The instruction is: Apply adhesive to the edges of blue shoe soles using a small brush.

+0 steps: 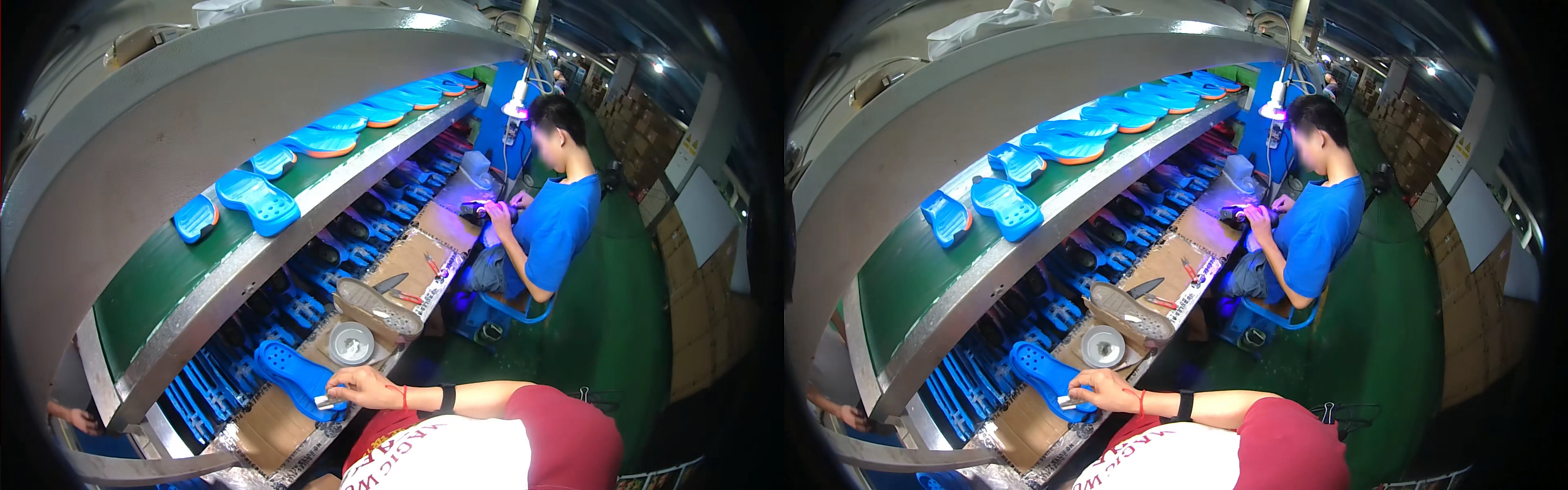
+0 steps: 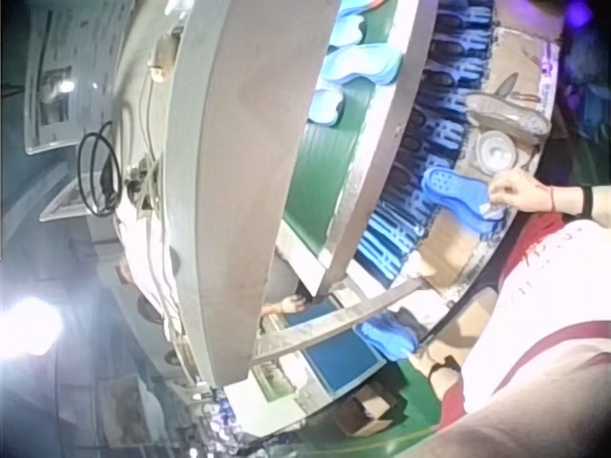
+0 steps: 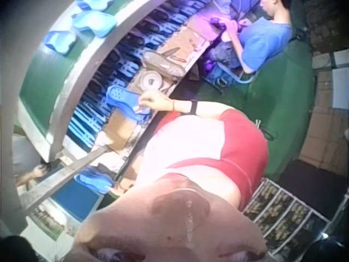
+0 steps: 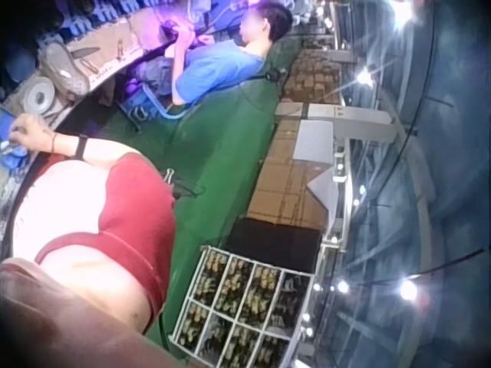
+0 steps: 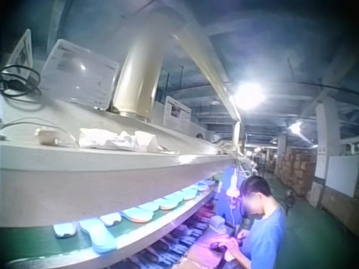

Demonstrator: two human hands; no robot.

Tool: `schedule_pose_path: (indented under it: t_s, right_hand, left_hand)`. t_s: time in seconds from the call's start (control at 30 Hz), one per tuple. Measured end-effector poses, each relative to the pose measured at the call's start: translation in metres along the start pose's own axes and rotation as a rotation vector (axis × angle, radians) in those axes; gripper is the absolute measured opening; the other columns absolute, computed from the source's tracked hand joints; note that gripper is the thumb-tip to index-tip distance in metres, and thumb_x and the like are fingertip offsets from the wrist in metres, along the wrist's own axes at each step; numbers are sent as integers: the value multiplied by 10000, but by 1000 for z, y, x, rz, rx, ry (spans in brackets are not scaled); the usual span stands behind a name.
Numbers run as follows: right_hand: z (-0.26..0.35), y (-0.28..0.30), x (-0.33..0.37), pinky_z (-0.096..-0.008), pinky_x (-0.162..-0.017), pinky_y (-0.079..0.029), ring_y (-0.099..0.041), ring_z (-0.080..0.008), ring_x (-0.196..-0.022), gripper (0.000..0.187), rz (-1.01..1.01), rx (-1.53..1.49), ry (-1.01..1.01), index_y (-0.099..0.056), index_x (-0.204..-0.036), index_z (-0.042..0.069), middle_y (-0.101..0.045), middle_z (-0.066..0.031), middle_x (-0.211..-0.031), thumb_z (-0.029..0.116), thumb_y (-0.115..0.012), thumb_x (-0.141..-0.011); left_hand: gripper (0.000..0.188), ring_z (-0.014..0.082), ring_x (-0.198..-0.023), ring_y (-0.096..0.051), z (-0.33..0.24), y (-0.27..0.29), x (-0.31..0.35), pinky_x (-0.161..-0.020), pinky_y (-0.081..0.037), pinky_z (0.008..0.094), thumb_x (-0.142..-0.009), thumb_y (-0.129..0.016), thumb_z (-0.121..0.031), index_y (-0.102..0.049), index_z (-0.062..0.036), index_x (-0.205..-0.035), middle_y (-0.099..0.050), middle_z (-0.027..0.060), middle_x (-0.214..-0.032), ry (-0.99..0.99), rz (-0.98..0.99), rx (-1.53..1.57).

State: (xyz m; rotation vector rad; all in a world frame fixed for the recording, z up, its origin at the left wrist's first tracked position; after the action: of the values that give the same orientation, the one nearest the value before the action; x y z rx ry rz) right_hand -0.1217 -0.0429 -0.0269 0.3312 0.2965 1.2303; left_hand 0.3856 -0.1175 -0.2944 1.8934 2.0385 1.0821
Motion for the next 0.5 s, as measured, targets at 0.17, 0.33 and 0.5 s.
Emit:
schedule_pose_path:
  t_s: [0.17, 0.33, 0.5]
  right_hand:
    - [-7, -1, -3, -313, -767, -502, -651, -219, -855, 204, 42, 41, -2, -667, -967, 11, -664, -109, -925, 191, -622, -881]
    - [-11, 3, -4, -311, -758, -503, -652, -215, -848, 203, 31, 27, -15, -665, -964, 5, -663, -109, -917, 186, -615, -887]
    - [-19, 0, -6, -332, -730, -490, -642, -261, -818, 179, 5, -44, -19, -671, -929, 21, -661, -126, -895, 178, -621, -857]
  left_hand:
    - [678, 246, -1206, -445, -17, -60, 0, -1040, -344, 339, -851, -604, -15, -266, -3, -1438, -427, 154, -1363, -163, 109, 167]
    - [665, 265, -1238, -416, -53, -106, 14, -1059, -320, 358, -867, -597, -15, -255, 16, -1436, -402, 161, -1378, -325, 211, 335]
    - [652, 283, -1271, -388, -77, -121, 53, -1079, -297, 376, -883, -589, -15, -243, 34, -1433, -376, 168, -1393, -441, 274, 488]
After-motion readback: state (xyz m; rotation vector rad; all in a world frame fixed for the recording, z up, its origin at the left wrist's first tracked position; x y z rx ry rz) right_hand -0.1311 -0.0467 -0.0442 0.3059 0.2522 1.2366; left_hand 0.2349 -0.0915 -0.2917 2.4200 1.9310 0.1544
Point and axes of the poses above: each hand's wrist, its own x-axis away from the middle knuckle, its own y-axis out of the back of the hand, z = x × y, the point moved 5 cm from there along -x, towards the middle knuckle
